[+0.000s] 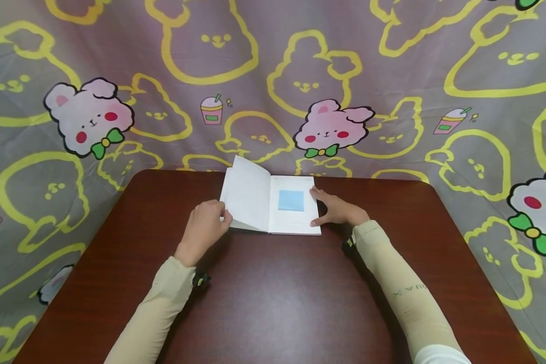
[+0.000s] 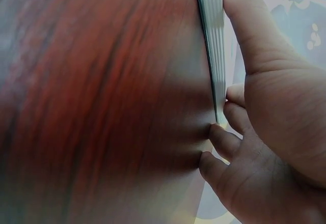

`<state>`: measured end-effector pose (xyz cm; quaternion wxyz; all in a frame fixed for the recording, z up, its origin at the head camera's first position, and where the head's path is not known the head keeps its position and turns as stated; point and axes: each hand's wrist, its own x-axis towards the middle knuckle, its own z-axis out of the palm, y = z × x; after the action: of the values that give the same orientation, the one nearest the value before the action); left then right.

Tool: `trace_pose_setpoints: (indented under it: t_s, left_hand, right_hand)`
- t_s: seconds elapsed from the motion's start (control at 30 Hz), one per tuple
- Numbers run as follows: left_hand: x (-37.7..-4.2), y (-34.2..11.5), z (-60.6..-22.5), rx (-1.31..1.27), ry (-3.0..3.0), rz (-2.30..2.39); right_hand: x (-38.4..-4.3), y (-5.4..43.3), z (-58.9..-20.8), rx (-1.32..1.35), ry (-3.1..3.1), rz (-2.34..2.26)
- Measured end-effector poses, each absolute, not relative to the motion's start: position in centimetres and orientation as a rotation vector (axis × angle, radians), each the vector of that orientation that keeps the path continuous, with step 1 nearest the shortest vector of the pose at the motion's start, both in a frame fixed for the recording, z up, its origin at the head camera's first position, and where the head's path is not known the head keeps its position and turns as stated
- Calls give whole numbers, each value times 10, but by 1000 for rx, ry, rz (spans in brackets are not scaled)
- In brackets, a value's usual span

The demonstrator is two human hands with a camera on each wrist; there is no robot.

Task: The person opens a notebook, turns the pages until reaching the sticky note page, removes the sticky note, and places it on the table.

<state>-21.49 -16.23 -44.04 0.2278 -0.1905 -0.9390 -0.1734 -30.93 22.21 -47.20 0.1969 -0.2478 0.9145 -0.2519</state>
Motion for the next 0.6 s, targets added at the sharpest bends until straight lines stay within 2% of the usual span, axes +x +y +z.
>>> trace_pose_setpoints:
  t_s: [0.6]
  left_hand:
    - [-234, -167, -467, -293, -3049, -579]
  right_hand:
    - [-316, 226, -474, -751, 2543, -728]
